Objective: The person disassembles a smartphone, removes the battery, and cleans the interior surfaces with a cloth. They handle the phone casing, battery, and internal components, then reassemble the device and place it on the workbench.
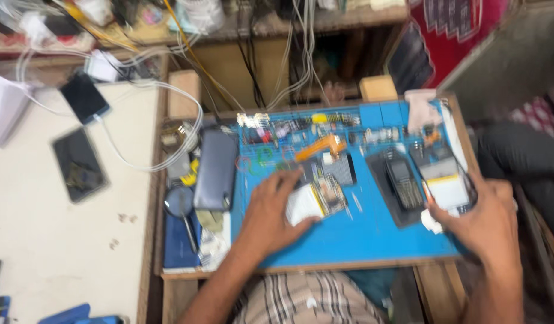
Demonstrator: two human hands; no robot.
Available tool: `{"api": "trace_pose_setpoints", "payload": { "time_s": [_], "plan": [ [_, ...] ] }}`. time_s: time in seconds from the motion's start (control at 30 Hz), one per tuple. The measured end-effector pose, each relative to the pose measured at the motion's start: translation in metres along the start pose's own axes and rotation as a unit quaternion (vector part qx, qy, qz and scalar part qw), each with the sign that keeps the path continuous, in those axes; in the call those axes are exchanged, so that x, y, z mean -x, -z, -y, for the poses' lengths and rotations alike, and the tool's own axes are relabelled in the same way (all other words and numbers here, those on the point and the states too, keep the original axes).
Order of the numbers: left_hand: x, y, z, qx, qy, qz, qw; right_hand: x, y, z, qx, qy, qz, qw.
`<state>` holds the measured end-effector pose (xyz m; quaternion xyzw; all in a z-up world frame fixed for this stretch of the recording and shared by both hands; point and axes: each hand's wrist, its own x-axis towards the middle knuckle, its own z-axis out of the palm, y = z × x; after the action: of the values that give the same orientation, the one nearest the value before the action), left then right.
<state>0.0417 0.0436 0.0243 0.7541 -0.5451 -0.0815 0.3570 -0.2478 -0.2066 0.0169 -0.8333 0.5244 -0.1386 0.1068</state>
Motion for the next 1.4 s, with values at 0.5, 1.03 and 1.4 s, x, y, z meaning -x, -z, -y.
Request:
{"api": "trace_pose_setpoints", "payload": {
  "time_s": [0.5, 1.03, 1.4],
  "plan": [
    [0.012, -0.018, -0.002, 0.007, -0.009, 0.043, 0.999, -0.008, -0.026, -0.016, 0.021, -0.029, -0.035, 0.999],
    [0.016, -0.027, 0.006, 0.02, 0.018, 0.074, 0.997, -0.033, -0.055, -0.052, 0.093, -0.03, 0.03, 0.995],
    [-0.11, 0.097, 0.069, -0.121, -0.074, -0.257, 0.956, -0.009, -0.034, 0.014, 0.02, 0.111, -0.16, 0.981]
  ]
}}
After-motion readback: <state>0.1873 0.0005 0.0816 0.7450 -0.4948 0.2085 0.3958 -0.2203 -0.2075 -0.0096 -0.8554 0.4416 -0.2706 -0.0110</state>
